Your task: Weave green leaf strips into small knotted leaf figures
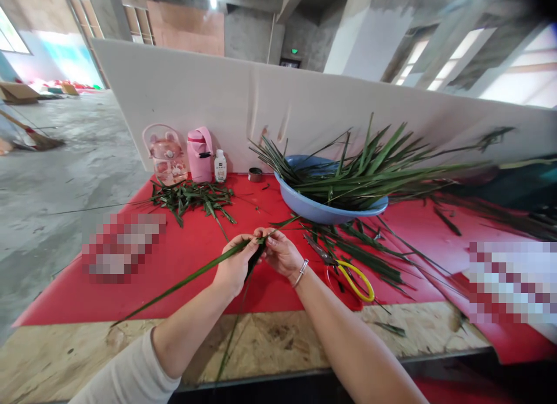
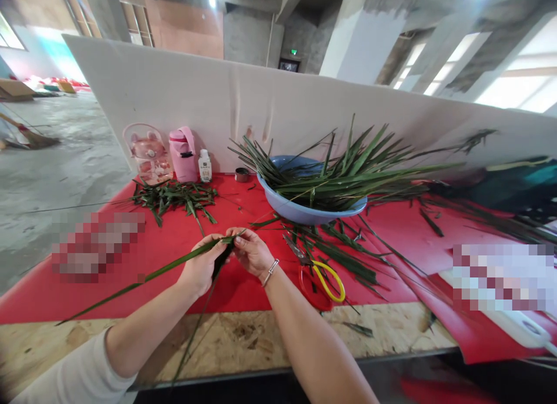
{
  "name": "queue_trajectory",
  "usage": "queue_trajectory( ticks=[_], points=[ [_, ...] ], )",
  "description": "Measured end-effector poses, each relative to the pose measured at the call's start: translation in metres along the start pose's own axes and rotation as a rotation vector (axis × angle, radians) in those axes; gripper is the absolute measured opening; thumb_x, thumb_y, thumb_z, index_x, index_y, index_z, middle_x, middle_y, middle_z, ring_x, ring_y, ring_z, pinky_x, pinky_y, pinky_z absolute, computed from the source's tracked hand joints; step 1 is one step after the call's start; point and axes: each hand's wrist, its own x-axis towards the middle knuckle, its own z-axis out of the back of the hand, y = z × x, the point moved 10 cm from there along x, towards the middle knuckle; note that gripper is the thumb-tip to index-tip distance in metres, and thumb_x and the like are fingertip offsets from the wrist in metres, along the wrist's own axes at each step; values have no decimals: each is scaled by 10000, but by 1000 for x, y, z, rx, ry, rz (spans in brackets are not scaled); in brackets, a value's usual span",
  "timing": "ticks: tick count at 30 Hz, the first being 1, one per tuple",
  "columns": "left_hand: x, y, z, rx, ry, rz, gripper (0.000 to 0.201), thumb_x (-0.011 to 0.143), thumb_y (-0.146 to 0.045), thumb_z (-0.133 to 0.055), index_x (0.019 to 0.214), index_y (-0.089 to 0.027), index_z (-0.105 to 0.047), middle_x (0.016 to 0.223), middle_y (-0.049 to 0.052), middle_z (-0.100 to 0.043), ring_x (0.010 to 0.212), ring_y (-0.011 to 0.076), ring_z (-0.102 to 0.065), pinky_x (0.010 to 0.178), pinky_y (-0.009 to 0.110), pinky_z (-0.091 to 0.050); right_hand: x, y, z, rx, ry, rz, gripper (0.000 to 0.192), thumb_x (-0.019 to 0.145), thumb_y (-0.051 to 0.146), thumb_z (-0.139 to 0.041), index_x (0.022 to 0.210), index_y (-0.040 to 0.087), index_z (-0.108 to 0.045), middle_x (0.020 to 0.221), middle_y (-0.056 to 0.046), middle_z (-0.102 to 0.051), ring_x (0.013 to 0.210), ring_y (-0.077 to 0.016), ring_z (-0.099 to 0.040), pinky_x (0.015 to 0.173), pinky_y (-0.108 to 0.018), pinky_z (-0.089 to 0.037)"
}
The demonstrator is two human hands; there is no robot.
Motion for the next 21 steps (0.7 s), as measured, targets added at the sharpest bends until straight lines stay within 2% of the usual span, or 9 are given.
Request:
queue_trajectory(
  ticks=[4, 8, 11, 15, 18, 21],
  points=[
    [3, 6, 8, 85, -48, 66, 342, 542, -367, -772, 760, -140, -639, 623, -4, -624, 535, 88, -554, 469, 180, -418, 5, -2, 7, -23, -50, 25, 237, 529, 237, -805, 706, 199, -652, 737, 33, -631, 569, -88, -533, 474, -203, -414],
    [2, 7, 15, 67, -115, 53, 343, 557, -376, -759, 774, -133, -651, 642, 3, -627, 566, 85, -551, 506, 183, -426, 9, -2, 16, -13, -142, 72, 230, 513, 214, -809, 667, 187, -640, 641, 41, -629, 588, -93, -541, 508, -204, -412],
    [1, 6, 11, 32, -82, 28, 326, 555, -336, -768, 777, -143, -625, 655, -8, -627, 585, 81, -552, 540, 182, -431, 10, 0, 16, -2, -167, 98, 240, 502, 205, -813, 652, 186, -628, 636, 44, -629, 604, -90, -545, 533, -202, -406],
    [5, 3, 3, 37, -4, -19, 329, 526, -296, -792, 705, -145, -561, 524, -58, -535, 462, 41, -450, 456, 151, -336, 8, 2, 16, -12, -207, 112, 278, 460, 196, -830, 593, 171, -586, 560, 60, -583, 559, -68, -518, 561, -193, -397],
    [8, 7, 6, -1, -12, 29, 330, 525, -298, -791, 671, -143, -538, 531, -54, -528, 466, 40, -436, 426, 144, -291, 8, -2, 11, -36, -163, 46, 270, 505, 245, -814, 610, 169, -577, 548, 62, -559, 521, -66, -490, 519, -197, -376],
    [8, 9, 4, -10, 9, 59, 320, 521, -280, -793, 664, -143, -542, 589, -39, -553, 502, 45, -457, 429, 142, -297, 9, -1, 7, -73, -88, 22, 248, 580, 289, -774, 741, 177, -622, 633, 43, -594, 544, -76, -507, 528, -211, -383]
  ],
)
